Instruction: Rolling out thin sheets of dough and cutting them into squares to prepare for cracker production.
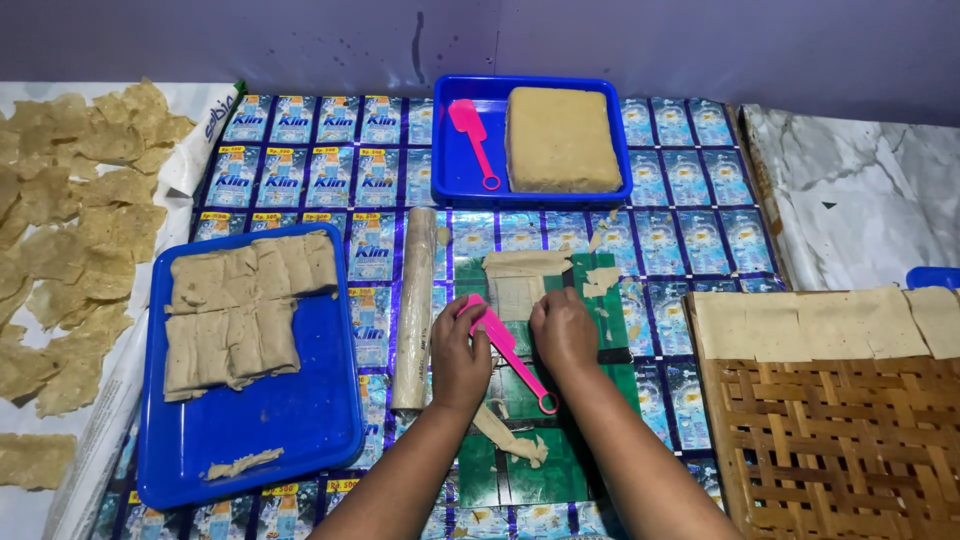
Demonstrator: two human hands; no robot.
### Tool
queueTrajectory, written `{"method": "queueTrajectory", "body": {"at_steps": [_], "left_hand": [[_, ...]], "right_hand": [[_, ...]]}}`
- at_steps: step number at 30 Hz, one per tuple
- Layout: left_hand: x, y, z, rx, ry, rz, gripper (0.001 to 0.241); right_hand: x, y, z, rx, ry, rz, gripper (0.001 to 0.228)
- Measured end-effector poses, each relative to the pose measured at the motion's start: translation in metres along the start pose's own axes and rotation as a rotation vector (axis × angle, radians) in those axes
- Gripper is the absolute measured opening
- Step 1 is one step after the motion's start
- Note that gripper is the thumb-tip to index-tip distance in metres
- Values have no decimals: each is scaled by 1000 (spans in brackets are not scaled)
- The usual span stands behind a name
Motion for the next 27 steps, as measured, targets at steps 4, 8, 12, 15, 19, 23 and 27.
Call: {"method": "queueTrajectory", "body": {"at_steps": [4,8,12,15,19,23,27], "left_hand": [[0,-1,1,-4,-10,-4,33],[0,0,1,-3,-11,-12,34],[-2,4,-4,2,-17,-20,33],[-1,4,-3,0,-20,-31,33],[0,4,-3,-2,-21,-34,33],[-1,3,-3,-3,-20,-28,34],[-2,5,-5,11,1,-27,33]], "right_hand": [[3,5,11,31,30,21,18],[0,-2,2,19,24,-20,16],[-8,6,-15,-132,-78,-113,10],[-13,3,-40,-157,-169,-198,17],[-15,10,-56,-140,-185,-236,20],[-17,1,-80,-114,-179,-242,13],[5,56,-29,-157,-163,-237,7]]}}
Point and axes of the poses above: each hand's wrist, its own x-axis away from the middle knuckle, its own y-axis out of the back of the hand, z = x × y, the point moved 10 cm from there along -x, towards the middle knuckle, and after that the axes turned 12 degrees about -z, right-handed, at the moved point
